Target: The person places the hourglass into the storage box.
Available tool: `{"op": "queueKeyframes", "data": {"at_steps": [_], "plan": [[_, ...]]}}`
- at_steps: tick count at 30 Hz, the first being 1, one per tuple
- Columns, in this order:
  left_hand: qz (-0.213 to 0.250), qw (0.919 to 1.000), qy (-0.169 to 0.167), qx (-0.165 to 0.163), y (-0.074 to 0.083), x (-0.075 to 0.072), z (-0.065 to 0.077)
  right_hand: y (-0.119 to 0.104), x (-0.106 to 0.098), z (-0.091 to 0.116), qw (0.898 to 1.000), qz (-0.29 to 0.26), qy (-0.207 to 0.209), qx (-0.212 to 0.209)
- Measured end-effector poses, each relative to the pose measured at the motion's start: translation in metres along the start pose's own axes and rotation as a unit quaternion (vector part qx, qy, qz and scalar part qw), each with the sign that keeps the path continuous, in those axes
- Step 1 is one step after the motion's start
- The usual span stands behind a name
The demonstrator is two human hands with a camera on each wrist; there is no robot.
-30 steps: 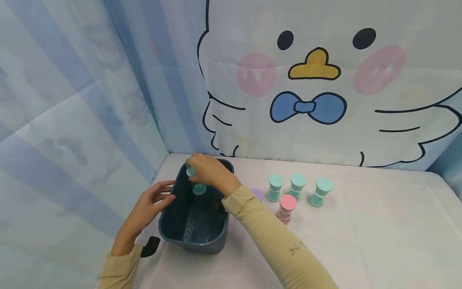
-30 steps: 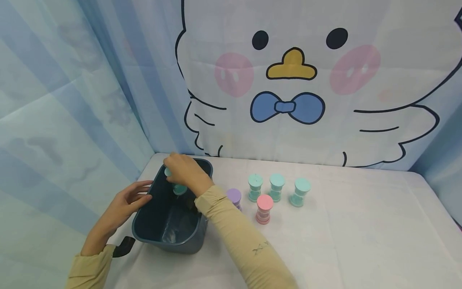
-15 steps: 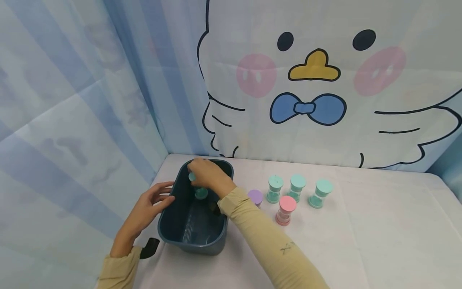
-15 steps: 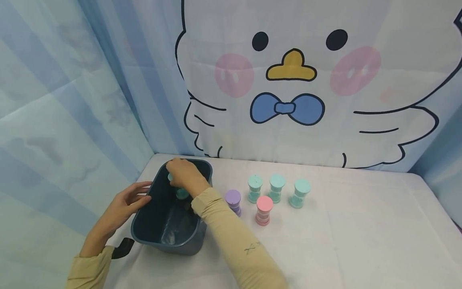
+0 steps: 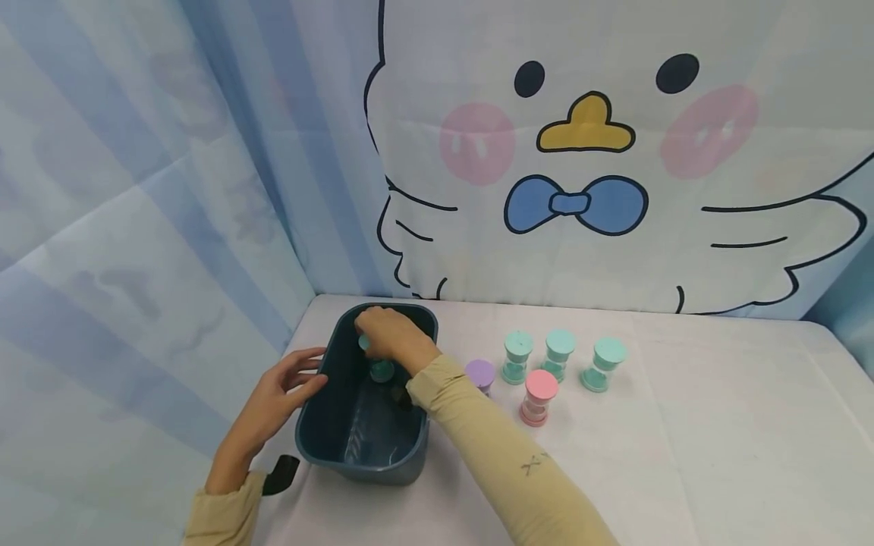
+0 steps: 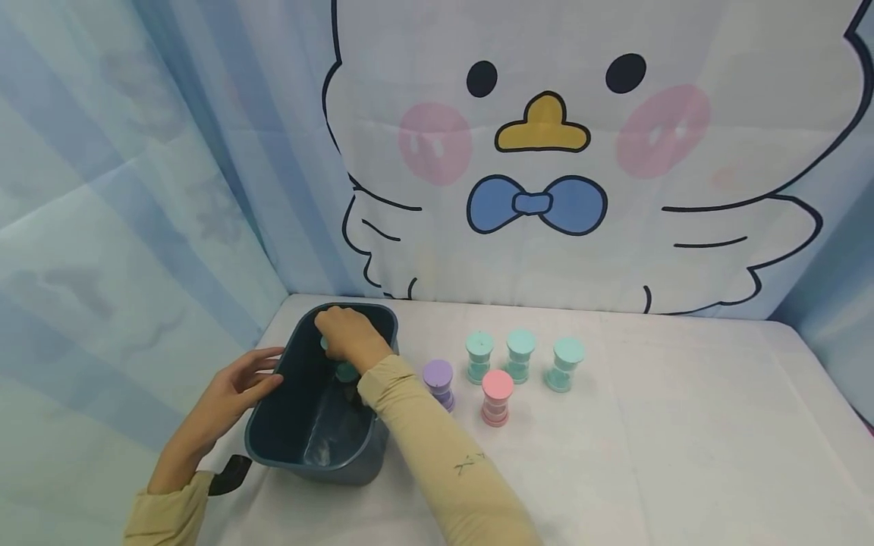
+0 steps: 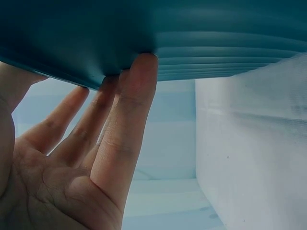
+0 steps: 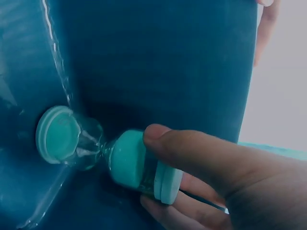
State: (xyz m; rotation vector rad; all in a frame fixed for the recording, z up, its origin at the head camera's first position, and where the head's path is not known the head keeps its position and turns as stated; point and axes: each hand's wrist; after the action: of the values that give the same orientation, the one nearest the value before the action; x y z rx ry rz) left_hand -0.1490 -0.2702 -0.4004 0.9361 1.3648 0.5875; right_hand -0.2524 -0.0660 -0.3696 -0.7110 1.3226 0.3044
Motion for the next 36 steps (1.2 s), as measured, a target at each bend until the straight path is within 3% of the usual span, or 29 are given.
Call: {"op": "queueKeyframes", "data": {"at_steps": [19,36], "plan": [[0.005,1.0000,0.003,-0.005,0.000,0.003,0.001,-0.001,-0.003,0.003,1.000,-0.005,-0.018,0.006],[0.003,0.9999,-0.001,-0.010,0.004,0.001,0.002,-0.011,-0.030,0.017,0.999,0.012,0.013,-0.044]]}}
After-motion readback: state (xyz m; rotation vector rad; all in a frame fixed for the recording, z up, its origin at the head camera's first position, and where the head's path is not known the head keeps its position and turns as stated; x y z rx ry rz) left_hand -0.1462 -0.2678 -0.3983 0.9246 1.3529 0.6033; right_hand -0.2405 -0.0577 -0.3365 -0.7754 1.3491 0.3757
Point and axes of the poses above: each hand's wrist, its own z-axis away from the middle knuckle, its own x-axis out of the palm, y = z × x, and after that the axes turned 2 degrees about -z, right-handed
